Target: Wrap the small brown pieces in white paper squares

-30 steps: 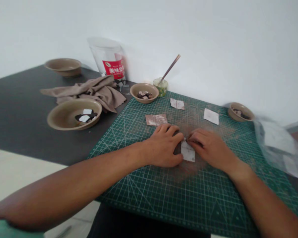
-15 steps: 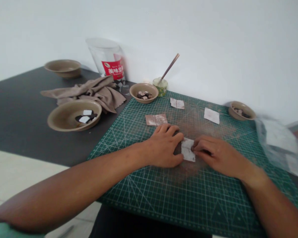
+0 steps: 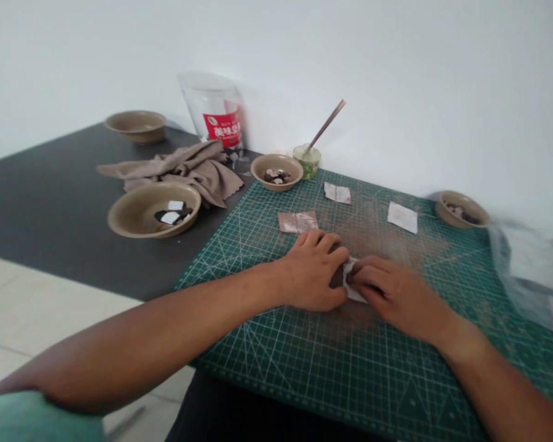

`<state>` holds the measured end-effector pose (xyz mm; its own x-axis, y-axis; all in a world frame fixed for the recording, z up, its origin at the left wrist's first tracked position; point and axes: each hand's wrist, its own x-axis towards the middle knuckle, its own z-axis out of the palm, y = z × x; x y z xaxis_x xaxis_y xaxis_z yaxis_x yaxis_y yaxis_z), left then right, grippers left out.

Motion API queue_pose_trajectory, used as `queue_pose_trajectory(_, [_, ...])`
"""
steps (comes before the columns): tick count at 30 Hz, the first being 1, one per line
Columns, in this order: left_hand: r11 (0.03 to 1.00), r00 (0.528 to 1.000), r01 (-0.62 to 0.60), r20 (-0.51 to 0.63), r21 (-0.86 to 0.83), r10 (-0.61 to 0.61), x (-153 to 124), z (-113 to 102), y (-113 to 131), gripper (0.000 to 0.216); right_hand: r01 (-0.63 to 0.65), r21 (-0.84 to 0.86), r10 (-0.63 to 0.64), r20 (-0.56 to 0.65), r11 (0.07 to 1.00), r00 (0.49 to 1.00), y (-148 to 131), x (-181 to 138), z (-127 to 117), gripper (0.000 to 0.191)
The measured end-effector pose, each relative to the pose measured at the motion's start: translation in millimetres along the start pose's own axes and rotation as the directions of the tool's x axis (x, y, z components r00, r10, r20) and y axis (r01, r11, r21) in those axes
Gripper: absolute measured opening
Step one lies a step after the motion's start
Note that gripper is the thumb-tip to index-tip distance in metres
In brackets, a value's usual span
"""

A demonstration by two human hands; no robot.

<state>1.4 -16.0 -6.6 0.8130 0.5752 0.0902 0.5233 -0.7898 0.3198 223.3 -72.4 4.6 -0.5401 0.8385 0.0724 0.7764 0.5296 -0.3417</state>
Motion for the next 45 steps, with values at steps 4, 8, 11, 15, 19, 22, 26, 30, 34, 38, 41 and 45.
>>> queue_pose_trajectory(4, [1.000,1.000,0.016,-0.013,0.004,-0.016,0.0,0.9,-0.5,0.046,-0.080,-0.055,0.078,-0.035,0.995,0.996,4.1,3.6,-2.7,0.012])
queue_pose_trajectory(8, [1.000,1.000,-0.001,-0.010,-0.011,0.001,0.1,0.8,-0.3,0.044,0.009,0.042,-0.012,0.081,0.999,0.997,-0.5,1.8,-2.8,0.013])
queue_pose_trajectory(11, [1.000,1.000,0.000,-0.017,-0.006,0.000,0.3,0.9,-0.5,0.044,-0.022,-0.021,0.021,-0.018,1.000,1.000,0.5,3.6,-0.8,0.013])
queue_pose_trajectory(15, [1.000,1.000,0.009,-0.004,-0.010,-0.009,0.2,1.2,-1.2,0.046,-0.061,-0.058,0.061,-0.005,0.996,0.998,5.2,1.5,-4.9,0.012])
queue_pose_trajectory(19, [1.000,1.000,-0.001,-0.010,-0.007,0.001,-0.2,1.1,-0.8,0.046,0.021,0.021,-0.023,0.070,1.000,0.997,-0.6,-1.5,-3.2,0.014])
queue_pose_trajectory(22, [1.000,1.000,-0.001,-0.015,0.005,0.001,-0.1,1.2,-0.6,0.044,-0.041,-0.051,0.039,-0.031,0.998,0.999,0.9,1.1,-1.8,0.014])
queue_pose_trajectory(26, [1.000,1.000,0.003,-0.012,0.002,-0.003,0.0,1.6,-0.7,0.046,-0.047,-0.051,0.048,0.022,0.998,0.999,3.6,0.2,-4.5,0.012])
queue_pose_trajectory(30, [1.000,1.000,-0.010,-0.021,0.002,0.010,0.0,1.9,-0.6,0.045,-0.007,-0.037,0.008,0.022,0.999,1.000,0.7,0.9,-2.1,0.014])
queue_pose_trajectory(34, [1.000,1.000,0.001,-0.027,0.010,-0.001,0.2,2.2,-0.7,0.045,-0.077,-0.142,0.071,-0.049,0.987,0.996,6.4,2.6,-4.8,0.012])
queue_pose_trajectory(38, [1.000,1.000,-0.003,-0.018,0.000,0.003,0.1,2.0,-0.8,0.046,0.030,-0.042,-0.027,0.069,0.999,0.997,3.2,-1.7,-5.7,0.013])
queue_pose_trajectory(41, [1.000,1.000,-0.006,-0.024,0.000,0.006,0.0,1.9,-0.8,0.044,0.016,-0.039,-0.015,0.033,0.999,0.999,0.6,-0.5,-3.0,0.014])
queue_pose_trajectory(45, [1.000,1.000,0.006,-0.028,0.003,-0.005,0.3,2.0,-0.7,0.045,-0.045,-0.045,0.046,0.013,0.998,0.999,4.7,0.5,-5.4,0.012])
